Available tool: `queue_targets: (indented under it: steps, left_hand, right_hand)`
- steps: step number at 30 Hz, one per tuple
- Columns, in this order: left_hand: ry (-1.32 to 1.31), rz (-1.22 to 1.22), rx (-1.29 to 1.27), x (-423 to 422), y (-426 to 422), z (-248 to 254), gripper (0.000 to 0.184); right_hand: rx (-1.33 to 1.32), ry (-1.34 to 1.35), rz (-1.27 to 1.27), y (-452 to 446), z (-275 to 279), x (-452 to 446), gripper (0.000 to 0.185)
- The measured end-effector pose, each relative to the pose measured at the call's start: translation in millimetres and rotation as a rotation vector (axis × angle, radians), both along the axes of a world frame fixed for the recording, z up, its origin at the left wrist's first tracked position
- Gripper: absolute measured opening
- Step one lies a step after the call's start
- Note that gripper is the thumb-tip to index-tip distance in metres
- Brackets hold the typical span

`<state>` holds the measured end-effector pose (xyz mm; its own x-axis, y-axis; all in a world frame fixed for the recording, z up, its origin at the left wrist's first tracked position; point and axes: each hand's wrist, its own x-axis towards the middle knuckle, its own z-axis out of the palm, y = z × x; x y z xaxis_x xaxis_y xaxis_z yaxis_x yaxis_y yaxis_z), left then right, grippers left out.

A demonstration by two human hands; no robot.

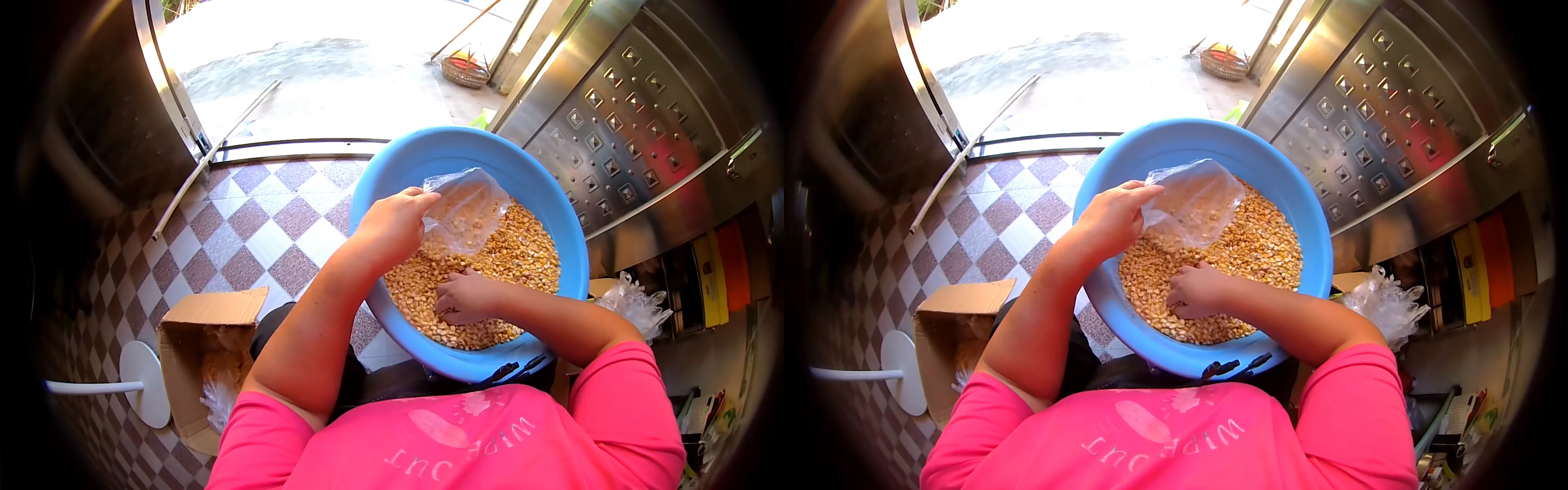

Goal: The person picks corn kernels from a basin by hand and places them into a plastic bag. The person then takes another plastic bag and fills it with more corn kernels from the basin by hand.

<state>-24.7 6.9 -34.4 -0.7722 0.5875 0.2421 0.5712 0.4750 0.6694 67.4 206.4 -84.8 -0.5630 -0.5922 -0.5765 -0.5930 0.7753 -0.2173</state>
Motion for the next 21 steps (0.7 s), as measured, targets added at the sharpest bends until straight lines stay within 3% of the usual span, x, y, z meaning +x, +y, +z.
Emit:
queue_targets:
  steps: [7, 9, 11, 12, 14, 15, 17, 18, 19, 21]
  left_hand:
    - [0.012, 0.036, 0.055, 4, -3, 5, 0.044]
    - [0.020, 0.042, 0.065, 5, -4, 5, 0.045]
    - [0.022, 0.034, 0.044, 6, -5, 8, 0.044]
    - [0.023, 0.031, 0.027, 6, -5, 9, 0.042]
    - [0.031, 0.056, 0.027, 8, -6, 14, 0.044]
    - [0.034, 0.087, 0.029, 9, -7, 15, 0.045]
    - [0.106, 0.108, 0.004, 8, -10, 12, 0.045]
    - [0.175, 0.129, -0.018, 8, -12, 14, 0.045]
    - [0.174, 0.130, -0.021, 9, -13, 17, 0.045]
    - [-0.001, 0.102, 0.012, 14, -15, 25, 0.044]
  right_hand:
    - [-0.013, -0.037, -0.017, 27, 37, 6, 0.025]
    - [-0.519, 0.082, -0.312, 35, 39, -16, 0.022]
    - [-0.670, 0.126, -0.652, 27, 46, -40, 0.024]
    - [-0.674, 0.130, -0.656, 25, 40, -54, 0.024]
    - [-0.942, -0.063, -0.953, 26, 7, -82, 0.026]
    - [-0.947, -0.061, -0.951, 22, -14, -90, 0.026]
    - [-0.833, 0.251, -0.736, 10, -49, -101, 0.030]
    - [-0.597, 0.270, -0.633, 5, -44, -108, 0.041]
    - [-0.600, 0.268, -0.633, 2, -40, -112, 0.041]
    - [-0.401, 0.532, -0.476, -5, -27, -117, 0.054]
